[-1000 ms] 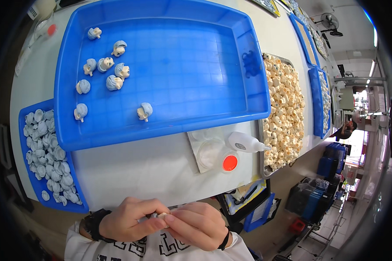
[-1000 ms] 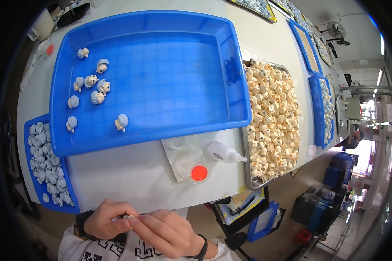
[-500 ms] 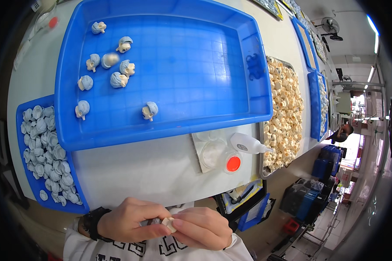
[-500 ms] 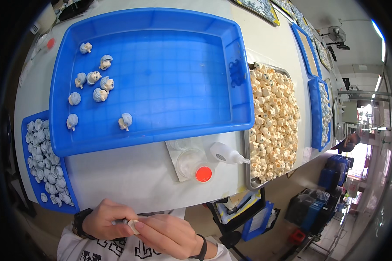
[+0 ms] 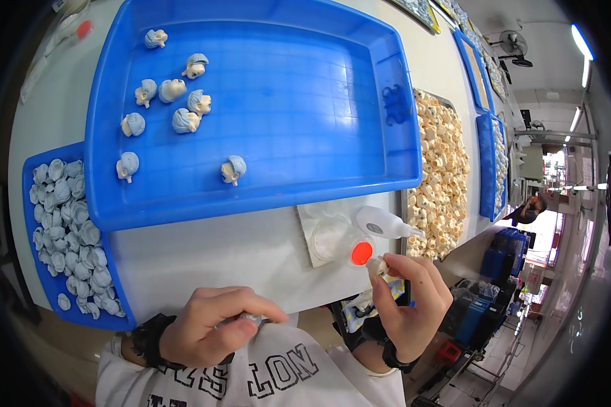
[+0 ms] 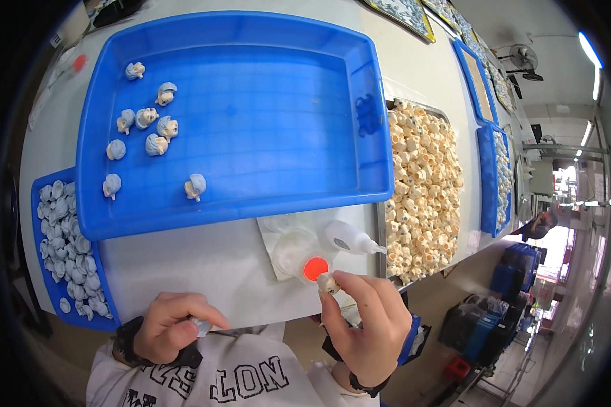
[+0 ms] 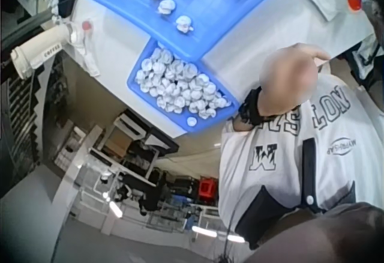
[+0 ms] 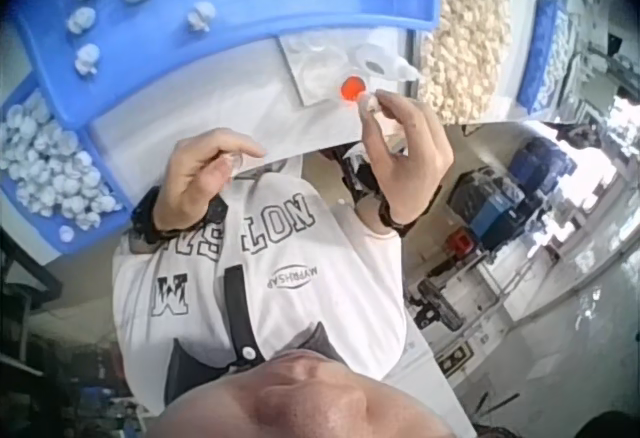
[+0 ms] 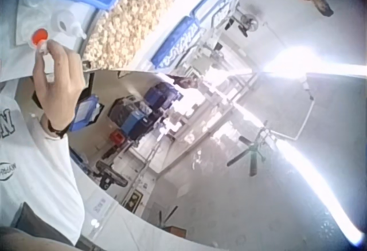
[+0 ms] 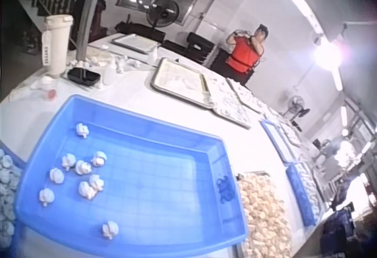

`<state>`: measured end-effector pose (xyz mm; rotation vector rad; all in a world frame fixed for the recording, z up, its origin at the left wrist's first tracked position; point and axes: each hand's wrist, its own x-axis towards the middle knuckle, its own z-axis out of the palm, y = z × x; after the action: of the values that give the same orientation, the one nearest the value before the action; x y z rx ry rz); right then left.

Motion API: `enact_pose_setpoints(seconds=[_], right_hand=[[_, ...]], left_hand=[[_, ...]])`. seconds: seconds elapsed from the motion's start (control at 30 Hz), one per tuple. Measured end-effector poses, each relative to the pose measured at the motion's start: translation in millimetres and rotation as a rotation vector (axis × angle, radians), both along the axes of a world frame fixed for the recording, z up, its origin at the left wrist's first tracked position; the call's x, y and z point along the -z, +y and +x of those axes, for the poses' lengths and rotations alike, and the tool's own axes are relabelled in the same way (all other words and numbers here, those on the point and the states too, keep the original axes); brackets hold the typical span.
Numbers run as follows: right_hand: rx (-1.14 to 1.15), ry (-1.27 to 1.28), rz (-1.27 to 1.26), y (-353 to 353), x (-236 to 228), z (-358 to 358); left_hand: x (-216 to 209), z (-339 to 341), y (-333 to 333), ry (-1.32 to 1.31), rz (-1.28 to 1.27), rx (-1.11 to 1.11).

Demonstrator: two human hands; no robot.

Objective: The person assembles small ceramic figurines by hand, picking up a base and a head, applying adhesive from a squeeze bottle, and joining them. The completed figurines are placed into a blue tray on the table.

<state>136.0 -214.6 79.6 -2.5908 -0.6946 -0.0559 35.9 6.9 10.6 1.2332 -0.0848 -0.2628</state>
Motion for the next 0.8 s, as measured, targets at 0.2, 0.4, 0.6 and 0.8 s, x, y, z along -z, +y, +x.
enact_pose_setpoints(seconds=[0.2, 0.4, 0.6, 0.8], right_hand=[[-0.115, -0.037, -0.105, 6, 2, 12], [-0.136, -0.052, -0.159, 6, 2, 15], [-0.130, -0.051, -0.146, 8, 4, 15], [-0.111, -0.044, -0.106, 8, 6, 12]], left_hand=[[2, -8, -3, 0.149, -0.051, -0.060], [2, -10, -3, 0.206, -0.126, -0.144], [2, -9, -2, 0.219, -0.105, -0.144], [2, -9, -3, 0.232, -0.112, -0.152]])
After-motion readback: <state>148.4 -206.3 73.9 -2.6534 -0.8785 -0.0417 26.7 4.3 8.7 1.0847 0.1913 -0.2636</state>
